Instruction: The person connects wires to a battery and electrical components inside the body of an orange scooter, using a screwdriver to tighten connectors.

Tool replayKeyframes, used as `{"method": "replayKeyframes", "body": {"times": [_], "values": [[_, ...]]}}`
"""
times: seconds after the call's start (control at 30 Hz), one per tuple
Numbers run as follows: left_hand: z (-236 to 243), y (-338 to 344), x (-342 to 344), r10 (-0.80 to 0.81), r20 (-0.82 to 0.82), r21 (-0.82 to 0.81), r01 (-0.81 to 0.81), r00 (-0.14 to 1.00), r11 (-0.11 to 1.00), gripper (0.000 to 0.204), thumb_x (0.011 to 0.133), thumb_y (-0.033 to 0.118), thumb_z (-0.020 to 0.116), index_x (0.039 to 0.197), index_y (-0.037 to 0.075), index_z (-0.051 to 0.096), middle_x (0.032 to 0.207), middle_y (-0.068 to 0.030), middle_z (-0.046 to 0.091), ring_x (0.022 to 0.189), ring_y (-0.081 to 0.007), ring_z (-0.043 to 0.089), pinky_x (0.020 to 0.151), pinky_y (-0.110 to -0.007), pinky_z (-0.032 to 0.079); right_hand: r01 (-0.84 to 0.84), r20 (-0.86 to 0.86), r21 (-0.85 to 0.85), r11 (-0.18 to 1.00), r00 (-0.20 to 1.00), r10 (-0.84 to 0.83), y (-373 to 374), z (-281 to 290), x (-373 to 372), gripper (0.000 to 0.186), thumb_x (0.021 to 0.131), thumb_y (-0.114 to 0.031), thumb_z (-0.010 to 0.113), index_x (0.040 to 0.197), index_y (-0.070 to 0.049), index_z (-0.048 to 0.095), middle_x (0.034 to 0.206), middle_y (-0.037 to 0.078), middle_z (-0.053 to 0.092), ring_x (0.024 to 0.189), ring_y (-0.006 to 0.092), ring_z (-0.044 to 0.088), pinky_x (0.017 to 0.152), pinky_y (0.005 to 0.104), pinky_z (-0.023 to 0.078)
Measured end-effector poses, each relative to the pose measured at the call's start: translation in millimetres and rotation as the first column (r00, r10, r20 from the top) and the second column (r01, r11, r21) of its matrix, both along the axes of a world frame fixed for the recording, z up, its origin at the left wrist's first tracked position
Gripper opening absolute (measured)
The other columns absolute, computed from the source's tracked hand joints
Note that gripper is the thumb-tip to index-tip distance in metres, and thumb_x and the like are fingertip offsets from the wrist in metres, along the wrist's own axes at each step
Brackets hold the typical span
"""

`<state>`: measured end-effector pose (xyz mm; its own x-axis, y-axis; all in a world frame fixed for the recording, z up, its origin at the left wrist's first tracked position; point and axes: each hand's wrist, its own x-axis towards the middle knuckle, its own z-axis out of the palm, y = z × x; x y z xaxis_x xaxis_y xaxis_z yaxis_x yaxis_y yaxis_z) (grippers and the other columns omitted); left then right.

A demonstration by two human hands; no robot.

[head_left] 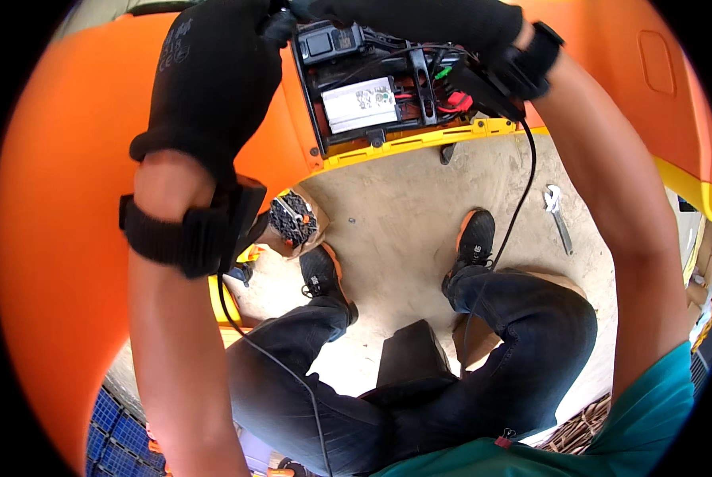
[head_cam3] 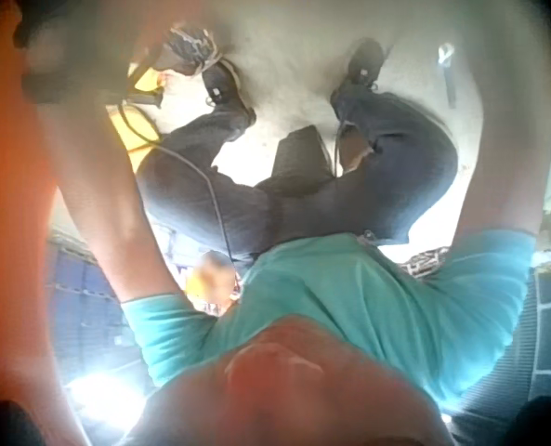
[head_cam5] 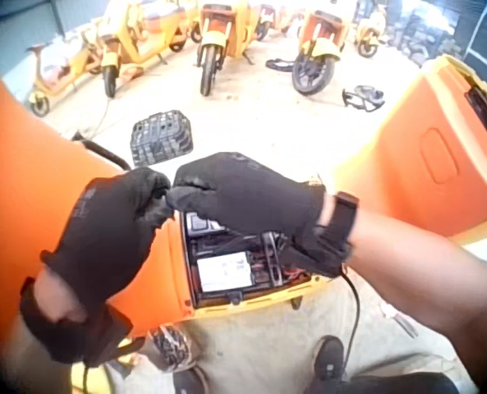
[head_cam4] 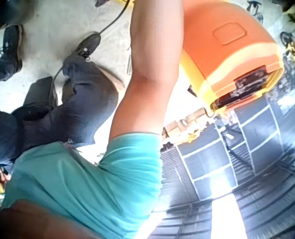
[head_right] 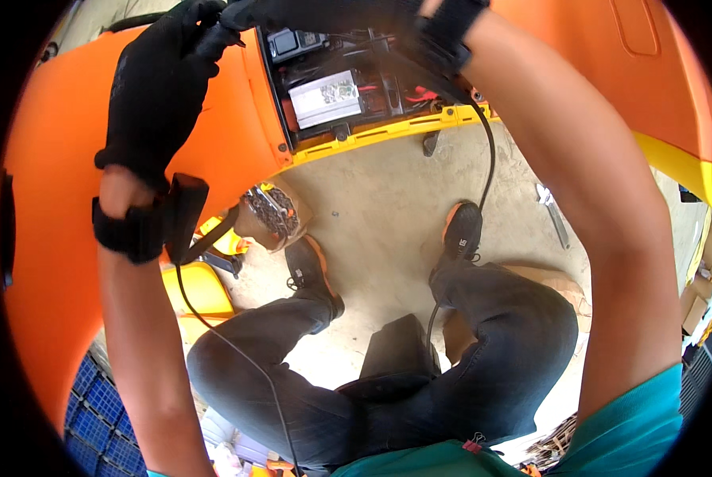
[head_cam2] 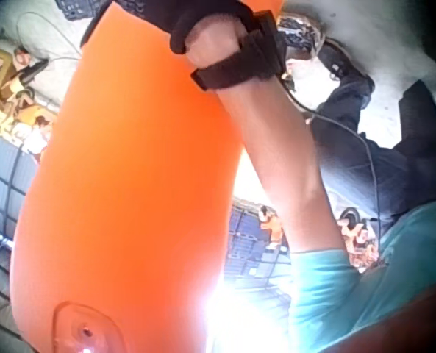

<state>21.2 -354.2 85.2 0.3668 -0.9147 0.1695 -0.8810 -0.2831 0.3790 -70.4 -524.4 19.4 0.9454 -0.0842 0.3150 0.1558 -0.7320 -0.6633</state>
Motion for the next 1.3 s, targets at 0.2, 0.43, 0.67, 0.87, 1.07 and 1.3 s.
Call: {"method": "replayKeyframes", "body": {"times": [0.2, 0.43, 0.67, 0.87, 1.07, 1.3], "values": [[-8.6, 34.3, -46.6, -0.017, -0.059, 0.098, 0.023, 0.998, 0.995, 0.019, 0.091, 0.016, 0.064, 0.102, 0.002, 0.067, 0.090, -0.0199, 0.069, 0.083, -0.0356, 0.067, 0.072, -0.041, 0.051, 0.174, -0.316, 0.303, 0.937, 0.946, -0.074, 64.2, 12.6, -71.7, 0.025, 0.095, -0.024, 0.058, 0.097, 0.000, 0.063, 0.079, 0.014, 0.063, 0.073, 0.0255, 0.058, 0.071, 0.0373, 0.047], [-40.4, 122.3, -85.6, -0.186, -0.038, -0.020, 0.185, 0.982, 0.982, 0.018, 0.092, 0.011, 0.065, 0.107, 0.001, 0.067, 0.092, -0.0181, 0.070, 0.084, -0.0335, 0.069, 0.074, -0.038, 0.054, 0.125, -0.254, 0.229, 0.965, 0.965, -0.065, 139.7, -14.5, -132.4, 0.018, 0.096, -0.019, 0.061, 0.103, -0.004, 0.067, 0.082, 0.004, 0.065, 0.071, 0.0129, 0.063, 0.066, 0.0243, 0.050], [-47.4, 192.9, -152.4, -0.117, -0.319, 0.240, 0.200, 0.940, 0.950, 0.017, 0.085, 0.007, 0.059, 0.100, 0.000, 0.064, 0.106, -0.0193, 0.064, 0.099, -0.0351, 0.062, 0.083, -0.043, 0.050, 0.359, -0.446, 0.370, 0.857, 0.878, -0.176, 180.0, 24.7, -185.1, 0.016, 0.091, -0.017, 0.060, 0.100, -0.005, 0.067, 0.074, 0.001, 0.058, 0.062, 0.0088, 0.053, 0.056, 0.0233, 0.043], [-35.2, 233.0, -192.1, 0.005, -0.742, 0.228, 0.246, 0.670, 0.942, 0.020, 0.097, 0.013, 0.051, 0.111, 0.000, 0.057, 0.097, -0.0146, 0.066, 0.090, -0.0273, 0.067, 0.078, -0.037, 0.050, 0.556, -0.502, 0.598, 0.577, 0.821, -0.271, 222.8, 80.1, -218.1, 0.023, 0.095, -0.023, 0.057, 0.100, -0.003, 0.068, 0.076, -0.001, 0.055, 0.062, 0.0050, 0.045, 0.055, 0.0199, 0.037], [-33.4, 256.1, -185.7, 0.002, -1.000, 0.003, -0.033, -0.030, 0.999, 0.039, 0.098, 0.015, 0.053, 0.133, 0.000, 0.046, 0.105, -0.0091, 0.065, 0.102, -0.0168, 0.065, 0.087, -0.030, 0.053, 0.587, -0.490, 0.755, 0.292, 0.801, -0.343, 284.0, 80.5, -252.5, 0.027, 0.102, -0.027, 0.053, 0.116, -0.005, 0.062, 0.081, -0.003, 0.052, 0.068, 0.0032, 0.045, 0.058, 0.0189, 0.040], [-24.2, 282.0, -176.2, -0.120, -0.966, -0.065, -0.234, -0.231, 0.970, 0.041, 0.099, 0.005, 0.050, 0.138, -0.003, 0.043, 0.125, -0.0162, 0.059, 0.117, -0.0254, 0.061, 0.104, -0.037, 0.049, 0.538, -0.473, 0.781, 0.319, 0.842, -0.260, 300.4, 67.3, -246.3, 0.025, 0.101, -0.025, 0.055, 0.115, -0.006, 0.063, 0.086, -0.002, 0.056, 0.073, 0.0060, 0.050, 0.064, 0.0208, 0.043]]}}
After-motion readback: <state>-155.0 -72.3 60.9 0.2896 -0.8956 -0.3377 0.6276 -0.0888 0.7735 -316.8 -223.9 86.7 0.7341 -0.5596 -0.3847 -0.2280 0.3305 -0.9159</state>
